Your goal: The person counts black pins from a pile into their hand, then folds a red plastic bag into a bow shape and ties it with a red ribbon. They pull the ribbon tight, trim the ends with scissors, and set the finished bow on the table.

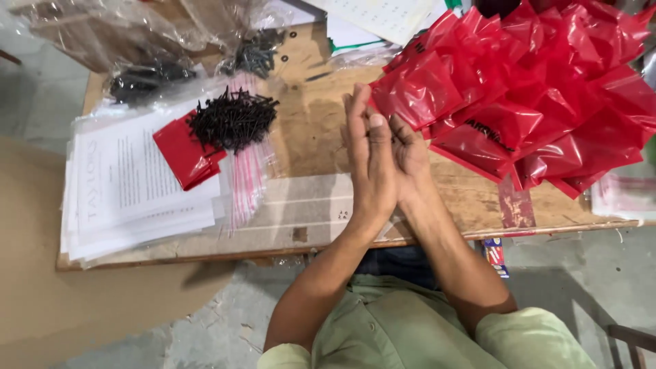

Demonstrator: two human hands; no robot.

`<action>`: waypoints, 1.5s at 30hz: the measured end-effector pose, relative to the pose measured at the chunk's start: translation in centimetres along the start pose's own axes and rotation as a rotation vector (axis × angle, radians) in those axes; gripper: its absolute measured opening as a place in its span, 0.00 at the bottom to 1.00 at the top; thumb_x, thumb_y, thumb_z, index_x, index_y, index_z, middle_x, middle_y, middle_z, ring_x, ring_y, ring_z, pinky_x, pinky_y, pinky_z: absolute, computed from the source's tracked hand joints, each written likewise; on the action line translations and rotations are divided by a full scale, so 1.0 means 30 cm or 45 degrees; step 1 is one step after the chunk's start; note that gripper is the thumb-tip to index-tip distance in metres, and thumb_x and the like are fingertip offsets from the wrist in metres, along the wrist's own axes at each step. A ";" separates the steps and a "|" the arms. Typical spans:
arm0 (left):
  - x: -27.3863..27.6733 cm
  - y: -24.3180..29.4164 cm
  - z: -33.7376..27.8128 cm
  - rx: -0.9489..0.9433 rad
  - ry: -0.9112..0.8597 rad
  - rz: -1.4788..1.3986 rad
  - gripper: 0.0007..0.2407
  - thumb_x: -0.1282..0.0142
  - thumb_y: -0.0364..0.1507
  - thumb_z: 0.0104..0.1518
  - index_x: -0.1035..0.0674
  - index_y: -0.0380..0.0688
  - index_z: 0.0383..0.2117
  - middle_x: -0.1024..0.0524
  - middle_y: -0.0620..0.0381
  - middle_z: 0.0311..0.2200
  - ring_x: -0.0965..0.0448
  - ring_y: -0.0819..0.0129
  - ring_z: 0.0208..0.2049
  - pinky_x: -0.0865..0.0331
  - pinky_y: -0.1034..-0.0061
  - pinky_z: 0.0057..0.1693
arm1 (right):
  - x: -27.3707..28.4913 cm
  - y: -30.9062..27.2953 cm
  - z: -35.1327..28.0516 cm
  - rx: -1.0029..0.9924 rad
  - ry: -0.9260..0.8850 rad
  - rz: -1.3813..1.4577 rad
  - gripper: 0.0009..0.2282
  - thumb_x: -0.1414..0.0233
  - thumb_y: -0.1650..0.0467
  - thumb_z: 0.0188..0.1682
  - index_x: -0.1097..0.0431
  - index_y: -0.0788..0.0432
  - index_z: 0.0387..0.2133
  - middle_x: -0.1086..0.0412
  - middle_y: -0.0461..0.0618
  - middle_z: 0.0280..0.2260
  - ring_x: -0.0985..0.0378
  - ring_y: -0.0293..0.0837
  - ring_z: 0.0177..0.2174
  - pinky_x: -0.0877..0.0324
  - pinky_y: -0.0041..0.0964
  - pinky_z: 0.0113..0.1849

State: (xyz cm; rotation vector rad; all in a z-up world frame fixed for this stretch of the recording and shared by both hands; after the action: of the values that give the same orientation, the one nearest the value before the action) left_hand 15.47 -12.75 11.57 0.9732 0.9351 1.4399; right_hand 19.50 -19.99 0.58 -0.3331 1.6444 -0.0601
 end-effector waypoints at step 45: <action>0.005 0.002 0.207 -1.089 -0.687 0.964 0.11 0.44 0.20 0.58 0.21 0.52 0.44 0.24 0.62 0.38 0.17 0.66 0.33 0.21 0.75 0.36 | -0.245 -0.357 0.150 0.078 0.068 -0.612 0.10 0.52 0.65 0.57 0.32 0.59 0.30 0.32 0.49 0.28 0.33 0.42 0.27 0.37 0.35 0.29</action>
State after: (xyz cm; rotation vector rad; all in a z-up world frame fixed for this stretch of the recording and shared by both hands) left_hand 21.25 -12.44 13.80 0.9822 -0.5071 1.7960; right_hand 26.30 -27.66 9.71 -0.6783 1.5803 -0.4835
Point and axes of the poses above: each hand's wrist, its own z-axis towards the middle knuckle, its own x-axis out of the back of the hand, y = z × x, the point moved 7 cm from there along z, towards the middle knuckle
